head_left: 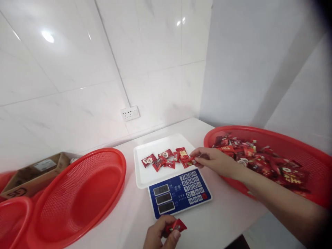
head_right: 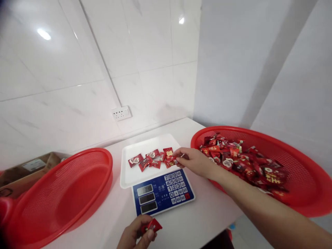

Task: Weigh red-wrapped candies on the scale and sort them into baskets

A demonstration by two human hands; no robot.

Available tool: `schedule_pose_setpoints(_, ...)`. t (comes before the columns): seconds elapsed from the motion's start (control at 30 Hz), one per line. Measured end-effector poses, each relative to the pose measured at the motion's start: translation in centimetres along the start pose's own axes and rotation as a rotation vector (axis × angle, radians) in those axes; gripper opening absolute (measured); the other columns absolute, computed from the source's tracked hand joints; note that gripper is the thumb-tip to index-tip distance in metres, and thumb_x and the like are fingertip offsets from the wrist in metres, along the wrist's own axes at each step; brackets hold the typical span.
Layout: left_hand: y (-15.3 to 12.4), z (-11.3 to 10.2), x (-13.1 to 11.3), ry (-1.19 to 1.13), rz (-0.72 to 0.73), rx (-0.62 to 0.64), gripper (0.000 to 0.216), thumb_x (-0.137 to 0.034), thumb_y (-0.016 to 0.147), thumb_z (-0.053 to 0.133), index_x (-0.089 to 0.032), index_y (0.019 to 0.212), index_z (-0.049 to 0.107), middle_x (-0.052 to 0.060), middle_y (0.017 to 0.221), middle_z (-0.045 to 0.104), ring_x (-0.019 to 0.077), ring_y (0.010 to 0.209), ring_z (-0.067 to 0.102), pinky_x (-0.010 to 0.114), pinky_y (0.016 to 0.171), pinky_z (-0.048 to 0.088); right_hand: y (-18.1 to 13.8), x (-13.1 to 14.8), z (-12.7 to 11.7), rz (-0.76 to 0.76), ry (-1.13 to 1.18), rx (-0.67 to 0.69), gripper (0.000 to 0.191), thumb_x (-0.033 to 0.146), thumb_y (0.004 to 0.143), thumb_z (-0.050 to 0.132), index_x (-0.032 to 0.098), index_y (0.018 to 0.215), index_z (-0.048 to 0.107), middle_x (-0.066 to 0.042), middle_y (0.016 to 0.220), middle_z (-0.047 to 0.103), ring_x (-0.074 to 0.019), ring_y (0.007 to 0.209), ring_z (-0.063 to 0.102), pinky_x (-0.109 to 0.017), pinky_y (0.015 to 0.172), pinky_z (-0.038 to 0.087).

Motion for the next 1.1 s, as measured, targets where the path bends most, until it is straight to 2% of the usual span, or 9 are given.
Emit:
schedule_pose_setpoints(0.1, -0.6, -0.6, 0.3, -0.008, -0.027, -0.004, 0.047, -0.063, 0.074, 0.048, -0.020, 0.086, 0.063, 0.003, 0.066, 0.061, 0.0154, 0.064, 0.053, 0.026, 0.061, 0.040, 1.4, 0.8, 1.8, -0.063, -0.026, -0.093, 0.030, 0.028, 0.080, 0.050, 0.019, 0.108, 0.056, -0.008, 0.100, 0.066, -0.0211, 0.090, 0.064, -0.040, 0.083, 0.050)
schedule_pose_setpoints(0.2, -1.2, -1.1, 0.5, -0.038, -0.055, -0.030, 0.044, -0.060, 0.075, 0.050, -0.020, 0.088, 0.062, 0.003, 0.071, 0.061, 0.0161, 0.066, 0.054, 0.027, 0.064, 0.041, 1.1, 0.9, 3.0, -0.175, -0.074, -0.190, 0.041, 0.030, 0.081, 0.050, 0.023, 0.122, 0.049, -0.008, 0.125, 0.054, -0.0224, 0.111, 0.053, -0.039, 0.090, 0.046)
schedule_pose_setpoints(0.27, -1.4, -1.2, 0.2, -0.055, -0.054, -0.023, 0.042, -0.058, 0.077, 0.049, -0.019, 0.089, 0.061, 0.004, 0.074, 0.061, 0.0160, 0.068, 0.053, 0.027, 0.065, 0.041, -0.3, 0.6, 4.2, -0.186, -0.084, -0.128, 0.037, 0.032, 0.083, 0.048, 0.023, 0.119, 0.051, -0.008, 0.118, 0.057, -0.0215, 0.106, 0.055, -0.038, 0.087, 0.047)
schedule_pose_setpoints(0.43, -1.4, -0.3, -1.0, -0.136, -0.089, 0.024, 0.031, -0.047, 0.073, 0.060, -0.018, 0.082, 0.054, -0.001, 0.067, 0.056, 0.0119, 0.062, 0.045, 0.024, 0.062, 0.036, -6.1, -0.9, 9.1, -0.035, -0.040, 0.369, 0.026, 0.035, 0.080, 0.054, 0.021, 0.102, 0.059, -0.003, 0.085, 0.064, -0.0176, 0.079, 0.057, -0.032, 0.073, 0.045)
schedule_pose_setpoints(0.5, -1.2, 0.4, -1.3, -0.173, -0.121, 0.059, 0.032, -0.044, 0.069, 0.066, -0.018, 0.076, 0.048, -0.003, 0.063, 0.053, 0.0107, 0.059, 0.043, 0.023, 0.059, 0.033, -8.1, -2.0, 10.9, 0.040, 0.018, 0.471, 0.020, 0.034, 0.077, 0.059, 0.020, 0.092, 0.057, 0.000, 0.079, 0.060, -0.0149, 0.072, 0.053, -0.027, 0.066, 0.042)
schedule_pose_setpoints(0.67, -1.1, 2.1, -1.6, -0.224, -0.132, 0.162, 0.033, -0.043, 0.067, 0.068, -0.018, 0.073, 0.048, -0.003, 0.061, 0.051, 0.0099, 0.058, 0.042, 0.023, 0.057, 0.033, -10.2, -5.1, 13.4, 0.124, 0.251, 0.509, 0.034, 0.050, 0.076, 0.058, 0.019, 0.072, 0.044, 0.004, 0.068, 0.049, -0.0107, 0.062, 0.042, -0.022, 0.055, 0.034)
schedule_pose_setpoints(0.83, -1.0, 2.9, -1.2, -0.263, -0.118, 0.212, 0.031, -0.040, 0.068, 0.067, -0.018, 0.077, 0.047, -0.002, 0.063, 0.054, 0.0108, 0.058, 0.045, 0.022, 0.055, 0.034, -10.3, -6.5, 14.1, 0.227, 0.311, 0.568, 0.049, 0.065, 0.078, 0.042, 0.017, 0.068, 0.047, 0.003, 0.061, 0.048, -0.0101, 0.054, 0.044, -0.021, 0.049, 0.034)
schedule_pose_setpoints(1.03, -0.6, 2.0, -1.4, -0.077, -0.074, 0.187, 0.030, -0.047, 0.077, 0.054, -0.018, 0.076, 0.046, -0.002, 0.061, 0.052, 0.0101, 0.054, 0.043, 0.022, 0.051, 0.033, -9.5, -6.9, 14.7, 0.222, 0.402, 0.505, 0.050, 0.065, 0.075, 0.048, 0.017, 0.060, 0.046, 0.003, 0.053, 0.048, -0.0090, 0.048, 0.045, -0.021, 0.047, 0.033)
schedule_pose_setpoints(1.1, -0.4, 0.9, -2.2, 0.029, -0.045, 0.117, 0.027, -0.044, 0.080, 0.050, -0.018, 0.074, 0.049, -0.001, 0.062, 0.054, 0.0110, 0.056, 0.045, 0.022, 0.053, 0.035, -9.3, -7.5, 14.9, 0.213, 0.462, 0.518, 0.053, 0.067, 0.074, 0.047, 0.016, 0.059, 0.047, 0.003, 0.051, 0.049, -0.0092, 0.045, 0.047, -0.021, 0.046, 0.034)
Point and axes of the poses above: each hand's wrist, its own y-axis towards the middle knuckle, its own z-axis out of the palm, x = y × z, the point moved 3 cm from there along y, towards the middle knuckle
